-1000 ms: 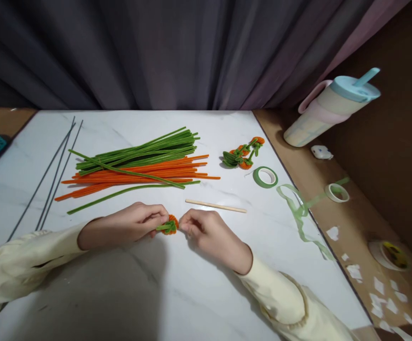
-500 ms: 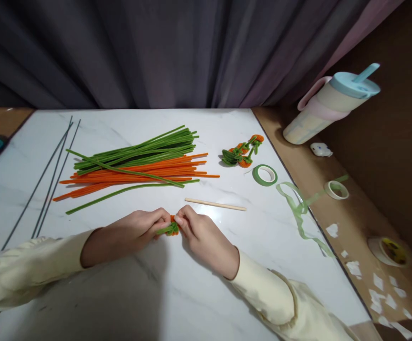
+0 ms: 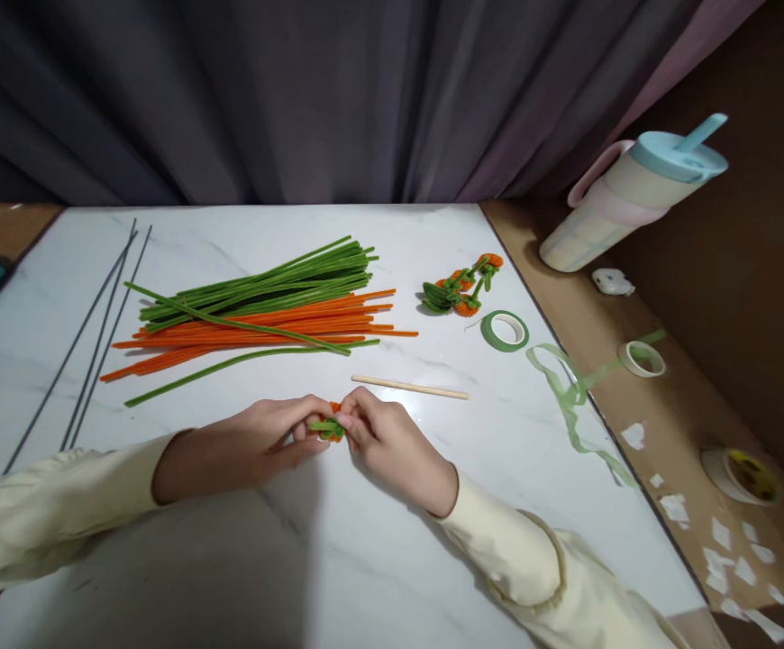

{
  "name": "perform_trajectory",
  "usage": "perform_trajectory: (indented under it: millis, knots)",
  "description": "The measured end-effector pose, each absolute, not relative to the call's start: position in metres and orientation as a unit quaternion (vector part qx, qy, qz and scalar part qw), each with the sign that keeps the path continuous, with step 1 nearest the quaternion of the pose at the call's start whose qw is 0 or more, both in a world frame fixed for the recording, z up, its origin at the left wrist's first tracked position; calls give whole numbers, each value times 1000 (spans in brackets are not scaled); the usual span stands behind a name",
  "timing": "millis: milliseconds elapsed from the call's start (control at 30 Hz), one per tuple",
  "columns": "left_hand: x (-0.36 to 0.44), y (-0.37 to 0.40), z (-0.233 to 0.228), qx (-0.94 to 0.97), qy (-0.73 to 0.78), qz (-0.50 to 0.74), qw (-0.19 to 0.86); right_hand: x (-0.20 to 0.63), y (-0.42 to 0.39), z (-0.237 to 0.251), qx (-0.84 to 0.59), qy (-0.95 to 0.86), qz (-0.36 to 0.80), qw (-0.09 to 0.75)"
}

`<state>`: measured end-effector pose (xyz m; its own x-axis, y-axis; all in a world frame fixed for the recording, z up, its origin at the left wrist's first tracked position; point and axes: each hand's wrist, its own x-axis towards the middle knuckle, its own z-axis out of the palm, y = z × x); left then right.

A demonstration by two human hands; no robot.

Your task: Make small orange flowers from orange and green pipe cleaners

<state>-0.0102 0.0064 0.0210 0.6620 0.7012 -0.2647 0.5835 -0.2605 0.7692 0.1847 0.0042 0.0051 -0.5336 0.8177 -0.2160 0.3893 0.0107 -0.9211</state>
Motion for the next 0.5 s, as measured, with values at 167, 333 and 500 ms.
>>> perform_trajectory:
  millis: [167, 333, 500]
  knots:
    - [-10, 8, 15, 832, 380, 76, 396, 184, 4, 5, -435, -663, 577, 198]
    - [-14, 13, 8, 891, 299, 82, 332, 184, 4, 6, -436, -654, 584, 204]
    - [-17, 15, 2, 920, 271, 76, 274, 183, 4, 4, -443, -661, 570, 206]
